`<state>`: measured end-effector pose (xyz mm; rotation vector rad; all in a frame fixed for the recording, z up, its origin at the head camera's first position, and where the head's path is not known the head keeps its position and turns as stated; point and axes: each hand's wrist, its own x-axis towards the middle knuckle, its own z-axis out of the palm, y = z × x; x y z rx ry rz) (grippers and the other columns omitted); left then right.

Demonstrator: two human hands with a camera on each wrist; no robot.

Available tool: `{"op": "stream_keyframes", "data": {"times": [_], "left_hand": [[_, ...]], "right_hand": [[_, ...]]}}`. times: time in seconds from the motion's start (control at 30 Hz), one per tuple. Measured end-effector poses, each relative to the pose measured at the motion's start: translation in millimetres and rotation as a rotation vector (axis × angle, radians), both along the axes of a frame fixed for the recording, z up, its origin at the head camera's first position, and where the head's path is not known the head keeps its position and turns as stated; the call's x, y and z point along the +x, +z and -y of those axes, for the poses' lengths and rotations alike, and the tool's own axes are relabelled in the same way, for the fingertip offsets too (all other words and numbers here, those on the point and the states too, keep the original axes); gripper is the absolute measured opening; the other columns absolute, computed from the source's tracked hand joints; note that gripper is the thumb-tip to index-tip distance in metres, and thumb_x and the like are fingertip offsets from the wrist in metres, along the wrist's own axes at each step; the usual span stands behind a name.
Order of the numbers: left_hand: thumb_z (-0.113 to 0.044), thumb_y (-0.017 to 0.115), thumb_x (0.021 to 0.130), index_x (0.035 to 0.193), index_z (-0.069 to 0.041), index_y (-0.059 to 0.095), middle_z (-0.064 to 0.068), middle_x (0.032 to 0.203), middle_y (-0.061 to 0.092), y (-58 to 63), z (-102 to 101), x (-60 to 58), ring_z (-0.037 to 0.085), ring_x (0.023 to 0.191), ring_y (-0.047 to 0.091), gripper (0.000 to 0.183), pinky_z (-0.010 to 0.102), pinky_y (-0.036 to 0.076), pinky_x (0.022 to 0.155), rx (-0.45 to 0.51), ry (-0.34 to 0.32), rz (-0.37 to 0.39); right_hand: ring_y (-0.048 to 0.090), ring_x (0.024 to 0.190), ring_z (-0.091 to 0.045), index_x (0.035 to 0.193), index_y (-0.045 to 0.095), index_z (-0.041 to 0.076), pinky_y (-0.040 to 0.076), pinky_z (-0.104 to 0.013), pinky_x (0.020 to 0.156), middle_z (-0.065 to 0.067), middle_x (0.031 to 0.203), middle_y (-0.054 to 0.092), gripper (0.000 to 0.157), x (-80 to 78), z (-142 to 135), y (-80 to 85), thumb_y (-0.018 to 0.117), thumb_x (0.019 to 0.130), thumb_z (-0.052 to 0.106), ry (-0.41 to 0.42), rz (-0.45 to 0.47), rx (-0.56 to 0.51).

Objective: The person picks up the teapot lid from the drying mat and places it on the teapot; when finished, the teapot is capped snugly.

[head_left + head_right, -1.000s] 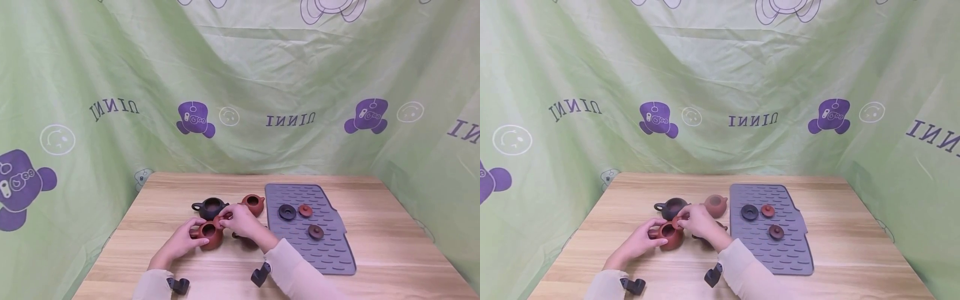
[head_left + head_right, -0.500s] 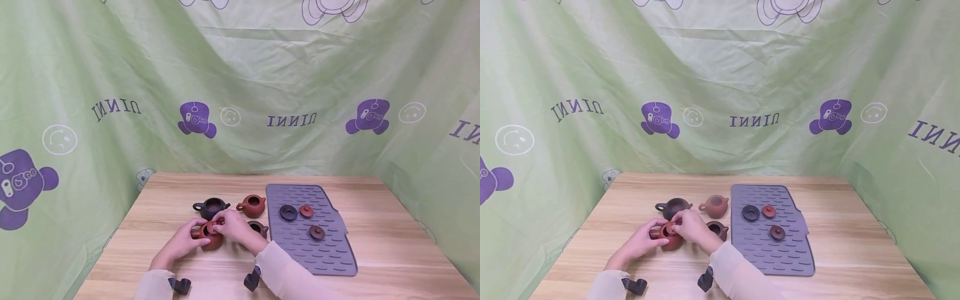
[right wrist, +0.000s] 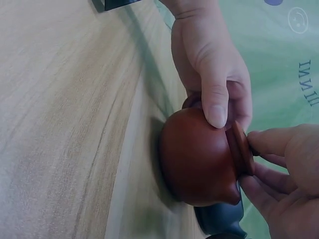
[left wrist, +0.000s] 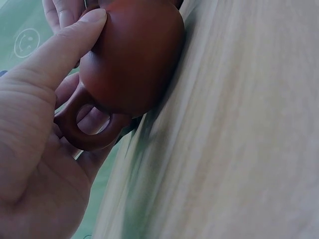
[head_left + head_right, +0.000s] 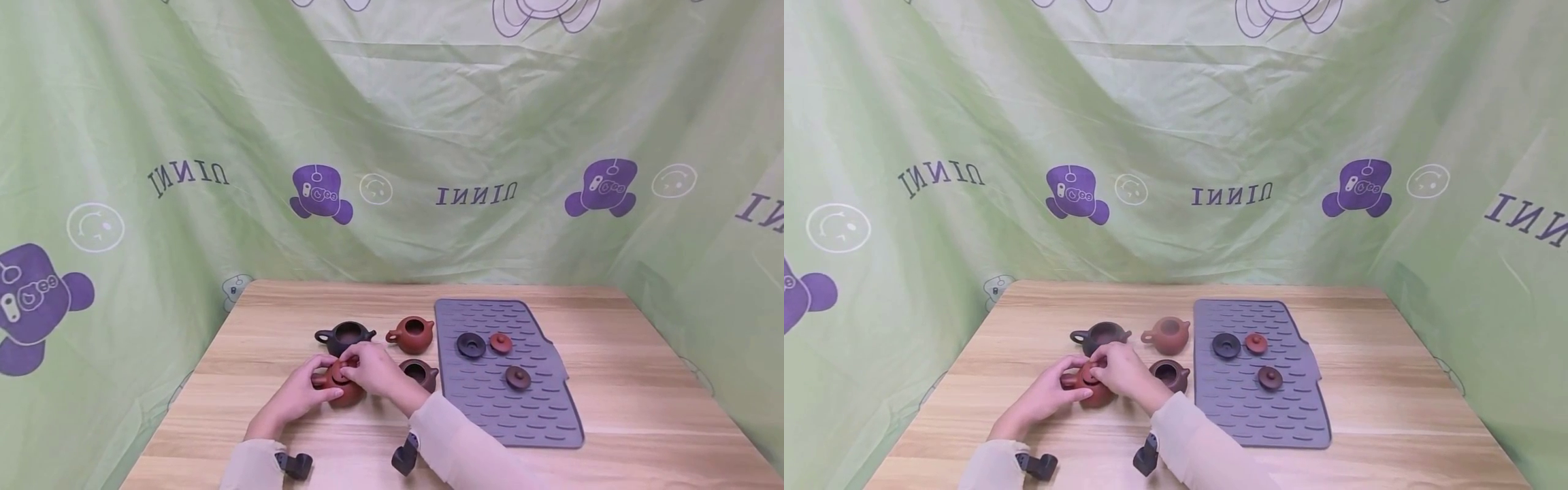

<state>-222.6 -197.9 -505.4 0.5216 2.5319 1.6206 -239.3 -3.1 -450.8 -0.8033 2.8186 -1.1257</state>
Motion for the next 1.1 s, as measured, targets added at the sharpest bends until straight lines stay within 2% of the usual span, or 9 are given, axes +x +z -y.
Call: {"op": "stream_keyframes", "data": {"times": [0.23,0.43,0.7,1.1], "left_hand": [[-0.014,0.08,0.082,0.125,-0.003,0.055,0.019,0.127,0.054,-1.2,0.7,1.9,0.036,0.105,0.062,0.051,0.033,0.053,0.085,0.002,-0.004,-0.027],[-0.013,0.08,0.082,0.125,-0.003,0.054,0.02,0.128,0.054,-2.9,0.4,1.7,0.037,0.106,0.062,0.052,0.03,0.053,0.084,0.019,-0.006,-0.006],[-0.013,0.079,0.083,0.126,-0.001,0.053,0.021,0.128,0.053,-2.2,0.6,1.0,0.037,0.106,0.062,0.052,0.029,0.053,0.084,0.028,-0.013,-0.013],[-0.016,0.08,0.083,0.127,-0.003,0.055,0.02,0.129,0.054,2.0,-0.5,2.9,0.035,0.106,0.063,0.052,0.03,0.052,0.086,-0.022,-0.005,-0.036]], "right_hand": [[0.058,0.088,-0.009,0.091,0.073,0.014,0.047,-0.026,0.08,0.004,0.092,0.067,0.007,2.3,1.8,-4.4,0.076,0.085,0.014,-0.002,-0.012,0.008],[0.058,0.087,-0.008,0.092,0.074,0.016,0.048,-0.024,0.08,0.005,0.092,0.068,0.008,3.9,2.4,-9.8,0.076,0.085,0.015,-0.018,-0.027,0.017],[0.058,0.085,-0.008,0.093,0.074,0.016,0.048,-0.024,0.079,0.007,0.087,0.068,0.008,4.6,2.6,-15.0,0.075,0.085,0.013,-0.025,-0.065,0.014],[0.06,0.086,-0.01,0.097,0.075,0.014,0.048,-0.025,0.08,0.006,0.089,0.069,0.012,5.9,2.1,-15.1,0.075,0.086,0.015,-0.019,-0.092,0.023]]}}
